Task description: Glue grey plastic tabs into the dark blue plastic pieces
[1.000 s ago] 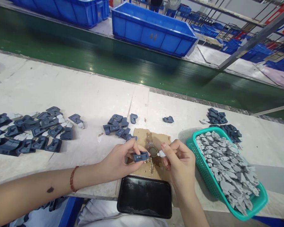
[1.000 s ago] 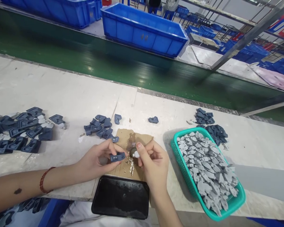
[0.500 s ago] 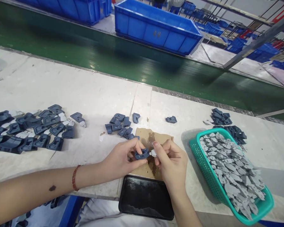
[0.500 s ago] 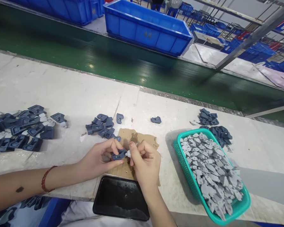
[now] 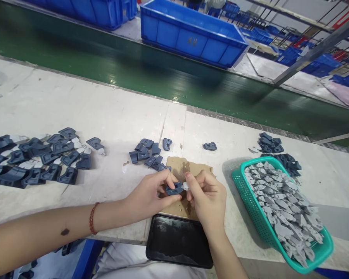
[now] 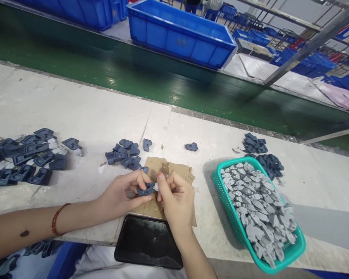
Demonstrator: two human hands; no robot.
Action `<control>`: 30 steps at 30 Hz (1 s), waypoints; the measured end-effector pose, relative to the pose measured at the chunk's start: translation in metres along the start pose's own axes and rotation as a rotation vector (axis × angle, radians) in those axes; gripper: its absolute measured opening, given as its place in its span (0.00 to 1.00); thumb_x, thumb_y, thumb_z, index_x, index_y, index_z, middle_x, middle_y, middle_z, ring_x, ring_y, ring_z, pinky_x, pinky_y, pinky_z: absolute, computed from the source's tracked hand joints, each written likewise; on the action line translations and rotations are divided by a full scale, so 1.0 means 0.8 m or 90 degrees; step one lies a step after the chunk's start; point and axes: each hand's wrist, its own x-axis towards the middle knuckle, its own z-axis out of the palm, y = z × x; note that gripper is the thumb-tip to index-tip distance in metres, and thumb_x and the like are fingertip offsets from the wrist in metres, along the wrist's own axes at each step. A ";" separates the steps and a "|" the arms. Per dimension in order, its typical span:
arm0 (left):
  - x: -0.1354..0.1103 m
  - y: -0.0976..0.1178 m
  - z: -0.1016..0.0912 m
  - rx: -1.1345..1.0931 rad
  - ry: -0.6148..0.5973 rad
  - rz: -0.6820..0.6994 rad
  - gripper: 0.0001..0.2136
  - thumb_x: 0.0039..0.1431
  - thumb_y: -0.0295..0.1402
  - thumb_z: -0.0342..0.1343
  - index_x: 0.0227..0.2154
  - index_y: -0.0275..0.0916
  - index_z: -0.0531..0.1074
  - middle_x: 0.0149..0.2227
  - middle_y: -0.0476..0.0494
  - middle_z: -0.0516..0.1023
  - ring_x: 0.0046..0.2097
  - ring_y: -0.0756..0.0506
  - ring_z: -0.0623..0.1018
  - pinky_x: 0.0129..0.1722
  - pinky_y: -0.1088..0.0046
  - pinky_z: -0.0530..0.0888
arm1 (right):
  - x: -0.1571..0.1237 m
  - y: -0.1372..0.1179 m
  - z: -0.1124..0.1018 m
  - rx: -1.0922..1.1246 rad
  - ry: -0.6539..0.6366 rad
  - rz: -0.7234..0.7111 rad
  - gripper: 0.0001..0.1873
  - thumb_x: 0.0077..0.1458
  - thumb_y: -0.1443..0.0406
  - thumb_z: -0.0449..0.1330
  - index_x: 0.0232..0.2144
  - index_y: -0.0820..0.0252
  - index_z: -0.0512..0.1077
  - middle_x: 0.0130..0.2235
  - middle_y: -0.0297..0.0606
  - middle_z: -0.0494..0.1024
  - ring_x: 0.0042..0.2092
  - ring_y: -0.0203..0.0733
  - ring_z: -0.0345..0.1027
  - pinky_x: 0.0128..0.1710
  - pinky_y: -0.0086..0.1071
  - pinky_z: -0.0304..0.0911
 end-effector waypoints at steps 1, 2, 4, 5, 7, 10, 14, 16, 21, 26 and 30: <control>-0.001 -0.001 0.000 0.000 0.003 0.002 0.11 0.59 0.35 0.62 0.30 0.41 0.63 0.36 0.46 0.75 0.37 0.46 0.78 0.34 0.70 0.76 | 0.000 0.000 0.000 -0.004 -0.001 0.003 0.28 0.58 0.51 0.66 0.16 0.55 0.60 0.12 0.28 0.66 0.15 0.31 0.55 0.15 0.24 0.53; -0.002 -0.002 0.001 0.000 0.005 0.006 0.11 0.59 0.35 0.61 0.31 0.41 0.63 0.36 0.47 0.75 0.36 0.47 0.78 0.35 0.70 0.76 | -0.001 0.001 0.001 -0.009 -0.003 0.006 0.27 0.58 0.51 0.66 0.16 0.55 0.60 0.13 0.28 0.66 0.15 0.31 0.56 0.15 0.24 0.54; -0.004 -0.005 0.002 0.004 0.008 0.018 0.10 0.59 0.34 0.61 0.31 0.41 0.63 0.35 0.47 0.75 0.36 0.47 0.78 0.36 0.69 0.77 | -0.003 0.002 0.001 -0.014 -0.010 0.012 0.27 0.59 0.51 0.66 0.17 0.55 0.60 0.13 0.28 0.67 0.15 0.31 0.56 0.15 0.24 0.54; -0.005 -0.006 0.002 0.006 0.010 0.025 0.10 0.60 0.34 0.61 0.31 0.41 0.63 0.35 0.46 0.75 0.36 0.46 0.78 0.36 0.69 0.77 | -0.004 0.002 0.001 -0.016 -0.014 0.013 0.27 0.59 0.52 0.65 0.17 0.55 0.61 0.13 0.28 0.67 0.15 0.31 0.57 0.15 0.24 0.54; -0.006 -0.010 0.003 0.008 0.016 0.036 0.11 0.60 0.34 0.62 0.30 0.41 0.63 0.35 0.47 0.74 0.36 0.46 0.78 0.36 0.70 0.77 | -0.006 0.003 0.002 -0.026 -0.028 0.011 0.27 0.60 0.52 0.64 0.17 0.55 0.61 0.13 0.28 0.68 0.15 0.31 0.57 0.15 0.25 0.55; -0.006 -0.012 0.003 0.001 0.018 0.038 0.13 0.60 0.34 0.63 0.29 0.41 0.62 0.33 0.48 0.73 0.35 0.47 0.78 0.35 0.71 0.77 | -0.006 0.004 0.003 -0.052 -0.054 0.003 0.26 0.61 0.53 0.63 0.17 0.56 0.61 0.14 0.29 0.68 0.15 0.32 0.59 0.16 0.25 0.56; -0.002 -0.006 0.000 0.000 -0.011 0.004 0.12 0.60 0.37 0.65 0.36 0.41 0.66 0.36 0.48 0.76 0.35 0.47 0.78 0.35 0.72 0.76 | -0.001 0.002 0.000 -0.039 -0.059 0.001 0.27 0.60 0.52 0.65 0.17 0.56 0.62 0.13 0.29 0.69 0.14 0.30 0.58 0.15 0.24 0.55; -0.001 0.000 -0.003 0.010 -0.040 -0.007 0.14 0.62 0.39 0.63 0.45 0.42 0.67 0.43 0.45 0.77 0.36 0.47 0.78 0.34 0.72 0.75 | 0.002 -0.002 -0.002 -0.017 -0.045 0.000 0.27 0.59 0.51 0.66 0.17 0.56 0.62 0.13 0.29 0.69 0.13 0.30 0.57 0.14 0.23 0.55; -0.001 0.017 -0.010 0.110 -0.126 0.036 0.08 0.70 0.36 0.50 0.40 0.39 0.71 0.36 0.45 0.78 0.35 0.47 0.75 0.34 0.71 0.71 | 0.009 -0.016 -0.008 -0.013 -0.097 0.015 0.28 0.57 0.48 0.67 0.17 0.56 0.61 0.13 0.29 0.70 0.13 0.30 0.57 0.12 0.23 0.54; -0.004 0.019 -0.012 0.096 -0.114 0.067 0.11 0.72 0.38 0.47 0.40 0.38 0.72 0.36 0.43 0.78 0.36 0.45 0.76 0.37 0.70 0.73 | 0.009 -0.013 -0.005 -0.027 -0.116 0.017 0.28 0.60 0.49 0.64 0.18 0.56 0.59 0.13 0.28 0.69 0.14 0.29 0.57 0.14 0.23 0.55; -0.006 0.016 -0.012 0.102 -0.099 0.073 0.13 0.72 0.40 0.47 0.41 0.38 0.73 0.36 0.43 0.79 0.36 0.45 0.77 0.38 0.69 0.74 | 0.005 -0.006 0.003 -0.010 -0.096 0.017 0.28 0.61 0.50 0.64 0.18 0.55 0.58 0.13 0.28 0.68 0.14 0.29 0.57 0.14 0.23 0.54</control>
